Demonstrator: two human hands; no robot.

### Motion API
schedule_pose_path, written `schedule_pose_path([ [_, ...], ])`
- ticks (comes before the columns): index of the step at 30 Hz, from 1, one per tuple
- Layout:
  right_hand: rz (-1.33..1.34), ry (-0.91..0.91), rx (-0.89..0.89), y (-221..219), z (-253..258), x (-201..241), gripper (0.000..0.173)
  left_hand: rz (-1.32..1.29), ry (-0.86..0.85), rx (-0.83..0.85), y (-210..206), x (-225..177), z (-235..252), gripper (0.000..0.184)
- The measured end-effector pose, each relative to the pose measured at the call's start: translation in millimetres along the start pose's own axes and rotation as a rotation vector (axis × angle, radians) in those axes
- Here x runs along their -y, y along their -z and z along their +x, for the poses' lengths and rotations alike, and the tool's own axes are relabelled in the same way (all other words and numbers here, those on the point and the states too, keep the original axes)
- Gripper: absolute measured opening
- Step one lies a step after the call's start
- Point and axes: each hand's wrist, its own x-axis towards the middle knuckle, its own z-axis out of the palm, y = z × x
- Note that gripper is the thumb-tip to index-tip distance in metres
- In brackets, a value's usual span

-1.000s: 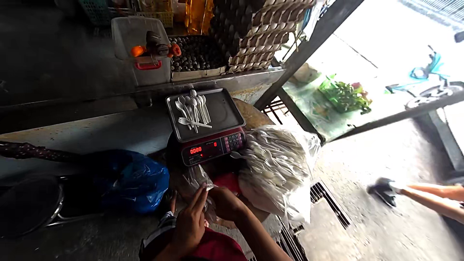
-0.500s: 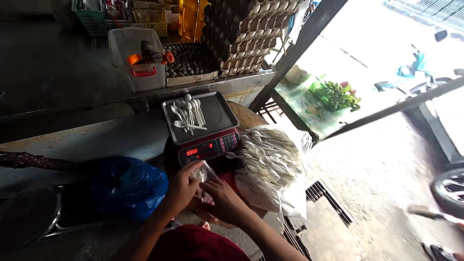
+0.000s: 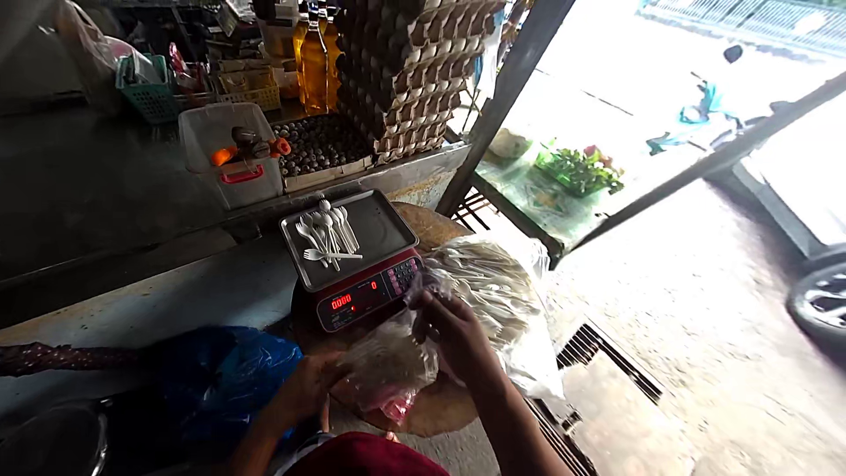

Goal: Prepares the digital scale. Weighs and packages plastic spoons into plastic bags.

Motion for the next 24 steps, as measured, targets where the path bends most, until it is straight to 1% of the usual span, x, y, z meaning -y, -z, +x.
schedule_pose_path([
  [2,-0.086,0.023,-0.126,19,-10,-7,0.026,0.028,-0.062,0.062,7,-8,4,0.041],
  [4,-0.23,0.015,-0.209,43,-23,-21,0.019,0.062,-0.108,0.118,13,-11,9,0.044],
  [6,-0.373,-0.097,-0.248,63,-34,-42,0.015,0.073,-0.087,0.115,12,-9,15,0.045],
  [7,-0.387,-0.134,-0.248,67,-43,-47,0.014,0.063,-0.09,0.098,10,-6,18,0.045],
  [8,-0.367,-0.141,-0.24,67,-49,-47,0.012,0.018,-0.109,0.067,9,-3,23,0.045],
  [10,-0.258,-0.11,-0.253,66,-57,-46,0.012,-0.203,-0.126,-0.023,4,5,33,0.042],
  [11,-0.183,-0.123,-0.282,66,-61,-51,0.013,-0.303,-0.102,-0.08,-1,12,38,0.039],
  [12,-0.102,-0.165,-0.315,67,-64,-57,0.013,-0.344,-0.062,-0.128,-6,18,45,0.038],
  [13,-0.023,-0.217,-0.346,66,-68,-63,0.013,-0.316,-0.002,-0.17,-11,20,53,0.038],
  [15,0.108,-0.328,-0.397,63,-76,-66,0.014,-0.162,0.104,-0.207,-22,23,72,0.037],
  [17,0.248,-0.457,-0.512,61,-84,-78,0.016,0.022,0.179,-0.147,-39,32,92,0.04],
  [19,0.367,-0.541,-0.701,67,-82,-107,0.017,0.196,0.241,-0.056,-62,45,114,0.04],
  [20,0.444,-0.551,-0.797,72,-81,-127,0.017,0.277,0.259,-0.015,-74,52,123,0.039],
  [22,0.562,-0.523,-0.955,80,-80,-160,0.019,0.401,0.231,0.024,-90,64,133,0.037],
  [23,0.591,-0.502,-0.989,80,-80,-168,0.021,0.425,0.169,-0.018,-97,69,133,0.037],
  [24,0.607,-0.484,-0.993,80,-82,-172,0.022,0.429,0.068,-0.095,-103,75,129,0.039],
])
